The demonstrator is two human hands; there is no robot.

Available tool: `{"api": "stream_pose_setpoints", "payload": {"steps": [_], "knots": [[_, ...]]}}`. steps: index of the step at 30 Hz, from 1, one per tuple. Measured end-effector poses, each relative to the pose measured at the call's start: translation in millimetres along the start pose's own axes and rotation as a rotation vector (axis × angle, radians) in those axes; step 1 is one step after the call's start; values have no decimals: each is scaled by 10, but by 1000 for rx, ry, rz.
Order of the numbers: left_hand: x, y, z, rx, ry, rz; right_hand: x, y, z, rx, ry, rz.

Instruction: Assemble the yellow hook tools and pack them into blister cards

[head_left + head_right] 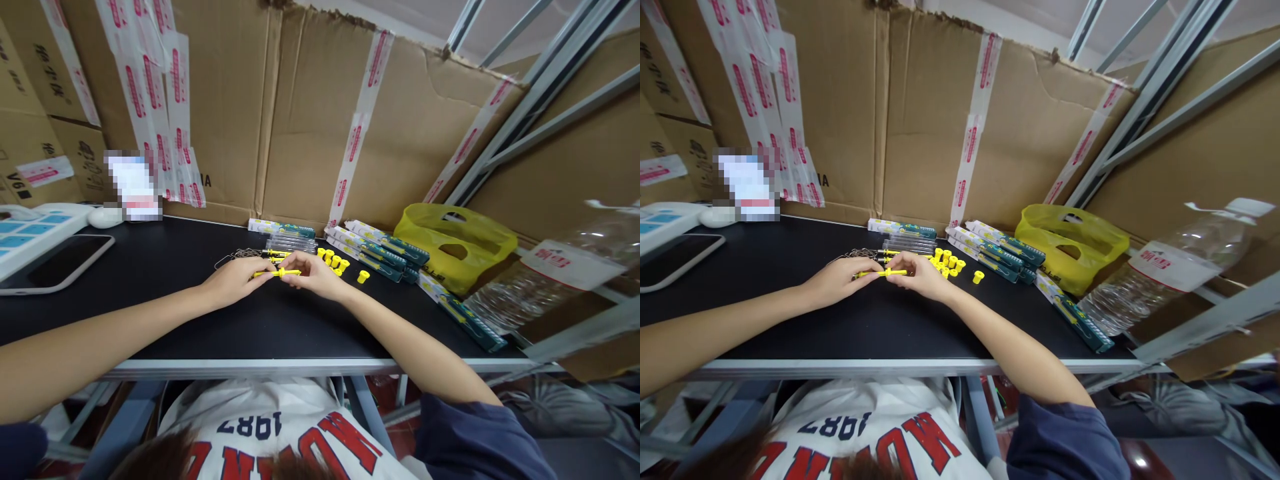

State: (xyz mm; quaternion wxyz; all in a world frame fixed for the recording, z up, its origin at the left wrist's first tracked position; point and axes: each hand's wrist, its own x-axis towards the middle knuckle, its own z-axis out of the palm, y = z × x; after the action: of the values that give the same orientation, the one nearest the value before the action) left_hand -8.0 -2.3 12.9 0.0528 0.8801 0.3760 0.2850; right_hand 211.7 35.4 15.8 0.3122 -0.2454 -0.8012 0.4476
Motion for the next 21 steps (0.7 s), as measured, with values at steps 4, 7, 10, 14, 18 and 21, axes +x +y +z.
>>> {"api": "stream_pose_setpoints", "payload": {"steps": [4,7,10,14,18,21], "knots": [[-18,59,2,-49,-3,-64,-7,-36,86,28,16,-5],[-28,73,-4,-90,8,-106,-4,-30,110,44,36,-17],[-26,65,-20,-123,17,-120,-10,-14,127,95,41,-13],[-15,55,-35,-148,14,-144,-32,-23,157,117,-5,-15],[-8,55,-30,-153,-17,-145,-44,-36,168,96,-37,-4],[-5,48,-25,-129,-38,-125,-38,-31,142,54,-28,-9]]}}
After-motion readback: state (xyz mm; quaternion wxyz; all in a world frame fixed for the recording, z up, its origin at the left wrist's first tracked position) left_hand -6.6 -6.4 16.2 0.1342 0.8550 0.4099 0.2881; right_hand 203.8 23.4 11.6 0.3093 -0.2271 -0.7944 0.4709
